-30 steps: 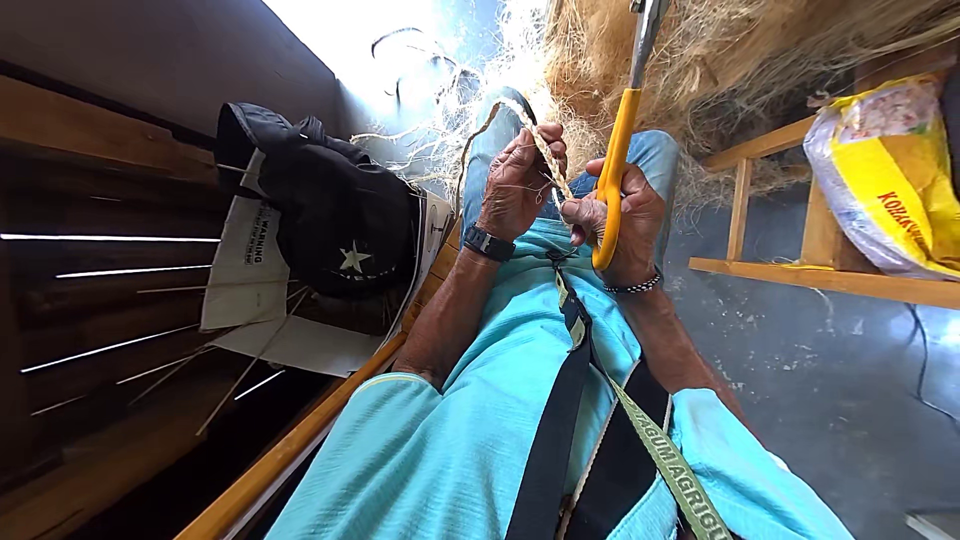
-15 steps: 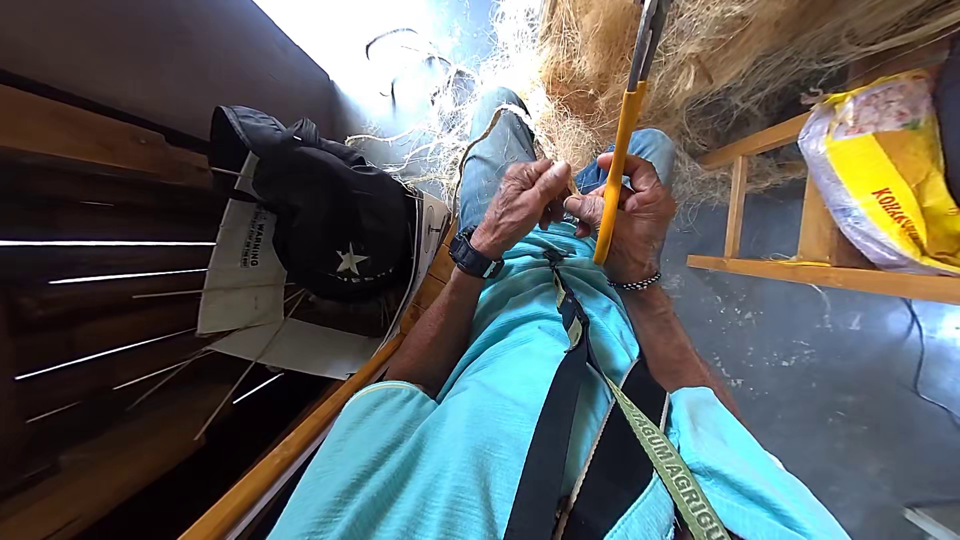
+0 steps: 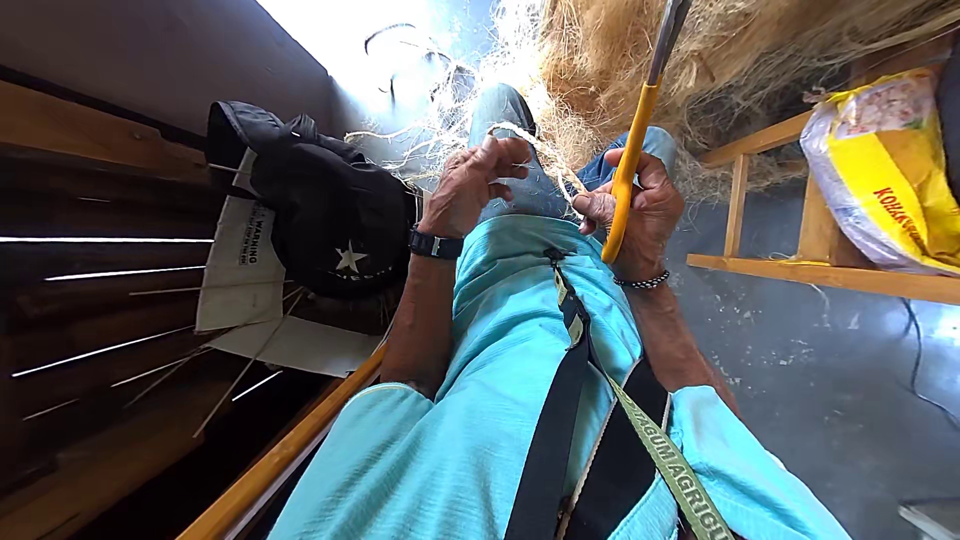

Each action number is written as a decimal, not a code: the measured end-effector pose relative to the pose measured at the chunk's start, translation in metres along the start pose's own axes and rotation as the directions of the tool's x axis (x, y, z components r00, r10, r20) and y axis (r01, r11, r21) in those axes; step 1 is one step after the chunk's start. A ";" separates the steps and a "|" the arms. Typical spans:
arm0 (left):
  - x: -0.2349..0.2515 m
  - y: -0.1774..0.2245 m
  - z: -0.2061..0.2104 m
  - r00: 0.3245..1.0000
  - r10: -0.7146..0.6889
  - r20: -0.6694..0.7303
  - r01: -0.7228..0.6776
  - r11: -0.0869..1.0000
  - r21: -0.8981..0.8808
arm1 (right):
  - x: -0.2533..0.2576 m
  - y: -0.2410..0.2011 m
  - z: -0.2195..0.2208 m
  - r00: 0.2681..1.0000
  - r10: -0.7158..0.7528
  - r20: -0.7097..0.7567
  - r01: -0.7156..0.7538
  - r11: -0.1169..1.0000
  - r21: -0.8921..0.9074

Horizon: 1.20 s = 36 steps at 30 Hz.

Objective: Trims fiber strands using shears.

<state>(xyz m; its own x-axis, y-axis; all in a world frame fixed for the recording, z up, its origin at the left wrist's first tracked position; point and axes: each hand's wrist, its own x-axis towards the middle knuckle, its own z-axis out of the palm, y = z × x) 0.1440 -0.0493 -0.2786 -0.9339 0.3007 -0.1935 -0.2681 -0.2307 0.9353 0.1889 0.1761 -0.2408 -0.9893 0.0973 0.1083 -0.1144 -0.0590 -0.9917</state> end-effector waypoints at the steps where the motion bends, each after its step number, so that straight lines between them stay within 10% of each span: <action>1: 0.002 -0.001 0.004 1.000 -0.014 0.005 0.014 0.994 -0.110 | 0.000 0.000 0.001 1.000 -0.004 0.009 0.004 1.000 0.005; 12: 0.008 -0.013 0.032 0.965 0.100 0.242 0.053 0.831 -0.554 | -0.001 -0.001 0.002 0.990 0.009 0.141 -0.012 1.000 0.021; 23: 0.010 -0.001 0.026 0.994 0.097 0.055 -0.031 0.712 -0.701 | -0.003 -0.015 -0.054 0.943 -0.217 0.252 0.282 0.923 -0.261; 36: 0.023 0.018 0.004 0.983 0.166 -0.080 -0.178 0.745 -0.643 | -0.053 -0.031 -0.133 0.677 0.473 0.564 -0.247 0.868 -0.431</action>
<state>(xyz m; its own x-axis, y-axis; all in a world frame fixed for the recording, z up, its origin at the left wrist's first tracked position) 0.1184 -0.0432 -0.2647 -0.9813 0.1833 -0.0582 -0.1853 -0.8203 0.5410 0.2572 0.3048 -0.2253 -0.7749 -0.5219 -0.3567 0.1842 0.3533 -0.9172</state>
